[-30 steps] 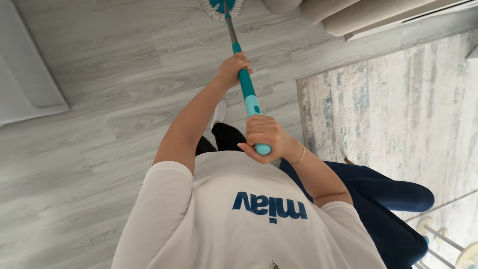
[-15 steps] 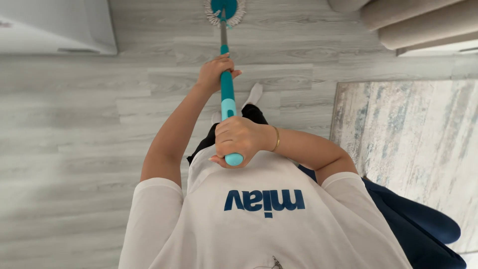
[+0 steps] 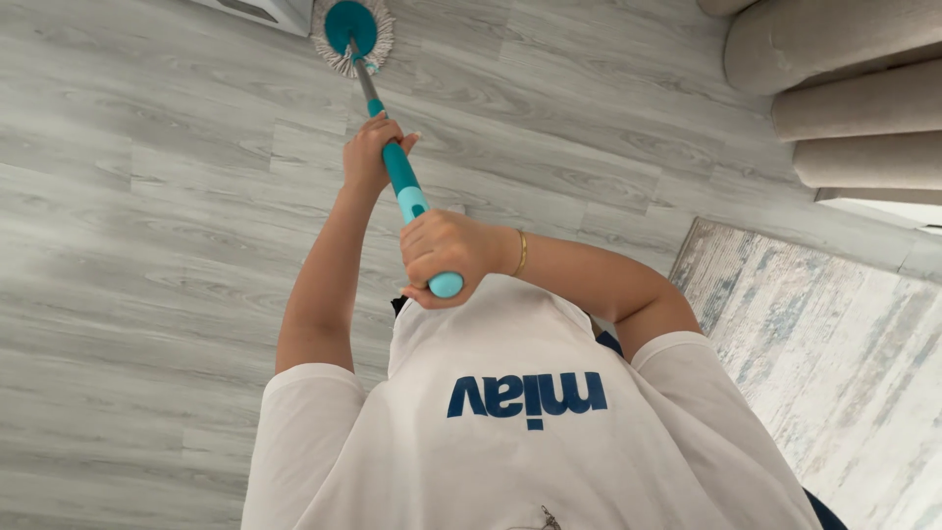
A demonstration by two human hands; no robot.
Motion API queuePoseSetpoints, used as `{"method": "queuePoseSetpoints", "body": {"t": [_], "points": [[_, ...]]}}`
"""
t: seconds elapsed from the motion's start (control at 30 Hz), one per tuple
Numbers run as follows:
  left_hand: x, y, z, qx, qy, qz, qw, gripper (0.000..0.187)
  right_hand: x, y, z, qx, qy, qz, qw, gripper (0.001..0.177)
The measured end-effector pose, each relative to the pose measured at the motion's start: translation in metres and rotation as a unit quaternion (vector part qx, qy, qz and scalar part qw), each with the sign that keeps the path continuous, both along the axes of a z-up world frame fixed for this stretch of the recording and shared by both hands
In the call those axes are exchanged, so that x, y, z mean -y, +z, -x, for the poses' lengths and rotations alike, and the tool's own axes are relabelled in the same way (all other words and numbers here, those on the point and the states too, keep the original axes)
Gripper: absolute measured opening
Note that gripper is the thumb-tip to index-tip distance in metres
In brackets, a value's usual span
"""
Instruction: Mopping the floor throughout a room and hallway using a spin mop.
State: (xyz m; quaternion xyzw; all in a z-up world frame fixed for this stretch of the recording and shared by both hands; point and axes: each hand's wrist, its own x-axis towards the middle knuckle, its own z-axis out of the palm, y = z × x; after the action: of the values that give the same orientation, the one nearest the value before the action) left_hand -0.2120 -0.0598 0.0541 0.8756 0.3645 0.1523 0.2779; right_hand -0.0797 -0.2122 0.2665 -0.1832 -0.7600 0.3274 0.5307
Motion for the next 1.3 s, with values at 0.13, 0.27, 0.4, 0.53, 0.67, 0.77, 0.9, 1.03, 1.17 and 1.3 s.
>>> {"method": "queuePoseSetpoints", "body": {"t": [0.13,0.27,0.4,0.53,0.67,0.77,0.9,1.03,1.17,1.3], "points": [[0.010,-0.027,-0.019,0.017,0.003,-0.014,1.000,0.038,0.029,-0.007,-0.029,0.021,-0.028,0.032,0.999,0.031],[0.050,-0.054,-0.073,0.025,-0.056,-0.031,0.998,0.033,0.099,-0.016,-0.080,0.024,-0.100,0.104,0.989,0.028],[0.110,-0.062,-0.132,0.002,-0.154,-0.038,0.987,0.013,0.185,-0.019,-0.119,-0.052,-0.219,0.122,0.967,0.026],[0.186,-0.080,-0.210,0.002,-0.270,-0.019,0.963,0.004,0.280,0.007,-0.164,-0.050,-0.312,0.173,0.933,0.020],[0.288,-0.089,-0.308,0.010,-0.405,0.057,0.913,0.009,0.394,0.001,-0.224,-0.147,-0.413,0.166,0.883,0.004],[0.371,-0.073,-0.370,-0.006,-0.426,0.119,0.897,0.011,0.473,-0.011,-0.280,-0.150,-0.449,0.077,0.877,0.011],[0.461,-0.092,-0.415,0.020,-0.394,0.184,0.900,0.012,0.545,-0.013,-0.317,-0.208,-0.502,0.070,0.837,0.013],[0.470,-0.090,-0.426,-0.019,-0.408,0.184,0.894,0.013,0.577,-0.051,-0.339,-0.245,-0.534,0.068,0.806,0.026],[0.424,-0.087,-0.403,-0.012,-0.386,0.163,0.908,0.018,0.539,-0.064,-0.342,-0.355,-0.552,0.069,0.751,0.029],[0.347,-0.096,-0.355,0.008,-0.325,0.163,0.932,0.017,0.452,-0.062,-0.333,-0.289,-0.525,0.095,0.794,0.036]]}}
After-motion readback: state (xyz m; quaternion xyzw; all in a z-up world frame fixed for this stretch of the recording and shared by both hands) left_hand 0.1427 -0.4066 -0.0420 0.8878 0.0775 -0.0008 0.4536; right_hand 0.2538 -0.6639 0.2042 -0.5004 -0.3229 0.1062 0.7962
